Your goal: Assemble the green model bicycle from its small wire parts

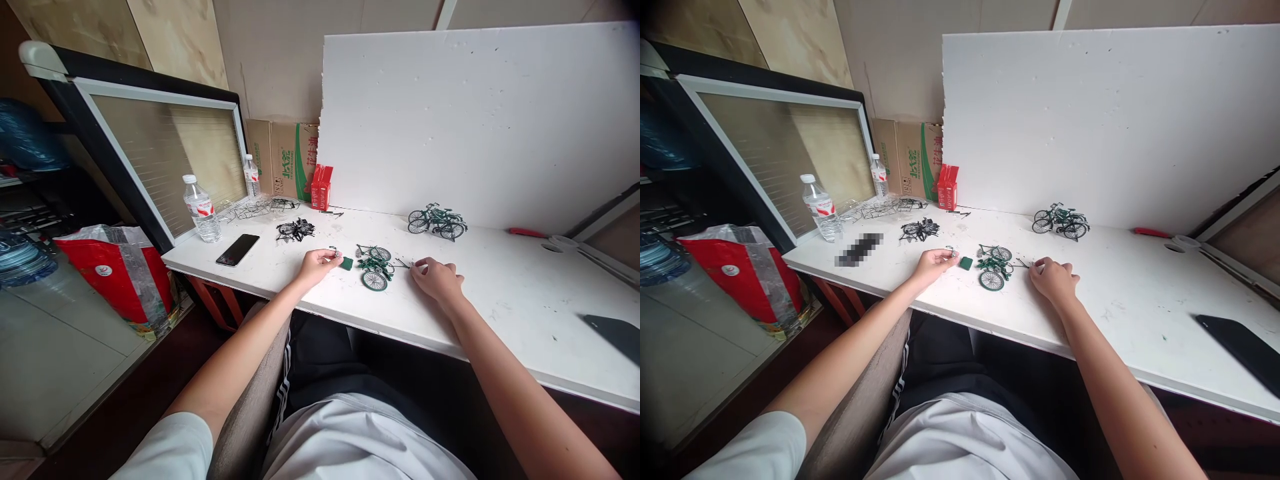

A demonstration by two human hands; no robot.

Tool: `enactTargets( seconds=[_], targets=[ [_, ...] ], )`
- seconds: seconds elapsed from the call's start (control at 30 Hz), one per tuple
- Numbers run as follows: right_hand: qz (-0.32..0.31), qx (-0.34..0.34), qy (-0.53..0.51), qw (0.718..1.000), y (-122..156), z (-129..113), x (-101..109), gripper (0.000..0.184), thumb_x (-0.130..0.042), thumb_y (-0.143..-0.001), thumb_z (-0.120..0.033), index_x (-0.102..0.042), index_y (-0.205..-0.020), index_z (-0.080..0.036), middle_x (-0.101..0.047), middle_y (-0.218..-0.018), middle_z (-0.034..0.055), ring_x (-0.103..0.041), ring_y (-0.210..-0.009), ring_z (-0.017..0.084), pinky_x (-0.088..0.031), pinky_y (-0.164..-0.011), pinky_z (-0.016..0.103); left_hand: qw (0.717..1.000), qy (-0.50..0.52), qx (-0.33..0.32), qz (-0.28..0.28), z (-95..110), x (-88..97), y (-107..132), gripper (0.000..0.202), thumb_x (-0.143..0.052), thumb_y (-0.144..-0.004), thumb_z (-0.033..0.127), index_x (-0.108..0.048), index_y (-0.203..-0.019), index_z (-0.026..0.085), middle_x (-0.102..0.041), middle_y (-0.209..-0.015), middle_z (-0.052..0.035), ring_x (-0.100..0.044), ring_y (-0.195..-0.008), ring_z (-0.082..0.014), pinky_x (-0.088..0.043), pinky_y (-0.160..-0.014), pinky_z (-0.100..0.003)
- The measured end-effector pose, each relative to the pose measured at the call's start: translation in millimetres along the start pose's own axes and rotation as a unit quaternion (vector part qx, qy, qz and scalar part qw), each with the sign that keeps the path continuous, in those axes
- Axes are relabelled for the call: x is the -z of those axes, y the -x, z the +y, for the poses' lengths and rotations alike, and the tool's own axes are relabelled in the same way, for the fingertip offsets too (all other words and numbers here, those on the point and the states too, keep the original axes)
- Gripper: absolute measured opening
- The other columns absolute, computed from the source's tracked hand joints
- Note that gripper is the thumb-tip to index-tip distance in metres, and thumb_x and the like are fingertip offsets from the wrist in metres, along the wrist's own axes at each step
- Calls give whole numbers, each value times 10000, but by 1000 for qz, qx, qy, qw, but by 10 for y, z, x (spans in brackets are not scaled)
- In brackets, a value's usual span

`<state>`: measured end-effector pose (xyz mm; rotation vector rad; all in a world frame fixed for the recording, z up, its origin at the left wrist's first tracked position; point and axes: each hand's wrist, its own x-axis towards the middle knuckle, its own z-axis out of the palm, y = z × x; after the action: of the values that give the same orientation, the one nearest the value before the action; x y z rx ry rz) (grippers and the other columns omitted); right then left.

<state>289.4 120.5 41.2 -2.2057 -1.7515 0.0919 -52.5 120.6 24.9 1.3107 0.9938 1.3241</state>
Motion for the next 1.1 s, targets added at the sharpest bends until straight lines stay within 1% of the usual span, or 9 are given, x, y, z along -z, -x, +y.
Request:
enactTargets(
  seconds=[0.1, 0.23, 0.4, 0.47, 0.57, 0.7, 0.8, 0.9, 1.1],
  targets=[
    [-1, -2, 3, 1000, -3, 4, -3, 426, -470, -932, -510, -675, -1159, -214, -756, -1046, 195, -465, -1284, 459, -388, -987, 626, 1000, -9, -1, -15, 29, 1, 14, 393, -903, -776, 439, -814, -1016, 141, -797, -1122, -136, -618, -662, -124, -460, -626, -277],
    [-1, -1, 1, 1000, 2, 2, -2, 414, -470, -945, -508, -678, -1154, -217, -742, -1078, 194, -467, -1293, 459, -391, -1004, 643, 999, -9, 3, -34, 94, -1, 48, 404, -881, -802, 482, -801, -1001, 140, -787, -1191, -165, -644, -607, -120, -467, -638, -296],
    [36, -8, -29, 999, 48, -59, 1, 423, -489, -970, -485, -684, -1222, -207, -625, -1337, 222, -482, -1321, 446, -409, -1047, 654, 997, -15, 23, -66, 126, -1, 77, 502, -842, -831, 585, -775, -1034, 130, -787, -1187, -182, -721, -637, -162, -481, -659, -297],
    [61, 24, -48, 997, 95, -126, 9, 422, -494, -980, -453, -684, -1264, -206, -598, -1358, 215, -496, -1314, 429, -437, -1053, 620, 997, -18, 25, -73, 104, 0, 70, 539, -803, -855, 628, -767, -1053, 127, -789, -1168, -177, -739, -649, -174, -471, -649, -290],
    [78, 131, -70, 986, 205, -282, 26, 422, -503, -995, -434, -709, -1287, -210, -614, -1345, 196, -512, -1308, 405, -445, -1097, 569, 996, -24, 20, -78, 54, 0, 47, 546, -755, -892, 637, -757, -1081, 125, -791, -1127, -165, -758, -667, -188, -447, -631, -279],
    [27, 272, -109, 956, 365, -494, 15, 455, -498, -1034, -484, -699, -1371, -254, -625, -1454, 147, -513, -1381, 365, -412, -1191, 519, 996, -30, 11, -84, -2, -5, 18, 482, -706, -949, 576, -742, -1114, 125, -785, -1149, -165, -768, -687, -189, -443, -631, -271],
    [-5, 345, -98, 934, 418, -559, -22, 514, -539, -1025, -529, -656, -1454, -273, -592, -1556, 106, -451, -1489, 359, -341, -1261, 542, 996, -30, 15, -79, -22, -12, 8, 456, -703, -957, 548, -735, -1122, 124, -779, -1161, -165, -769, -692, -189, -451, -641, -270],
    [-22, 370, -97, 924, 415, -547, -42, 520, -566, -1014, -546, -672, -1437, -262, -632, -1524, 109, -453, -1504, 364, -323, -1270, 564, 997, -32, 18, -74, -17, -20, 12, 438, -712, -951, 535, -739, -1112, 128, -776, -1158, -160, -767, -701, -189, -464, -661, -273],
    [-27, 356, -140, 924, 408, -506, -31, 525, -577, -1005, -561, -702, -1384, -220, -669, -1443, 151, -541, -1418, 357, -407, -1213, 517, 996, -54, 11, -71, 44, -30, 48, 400, -706, -951, 523, -749, -1013, 129, -776, -1096, -141, -746, -679, -181, -487, -689, -290]
  ],
)
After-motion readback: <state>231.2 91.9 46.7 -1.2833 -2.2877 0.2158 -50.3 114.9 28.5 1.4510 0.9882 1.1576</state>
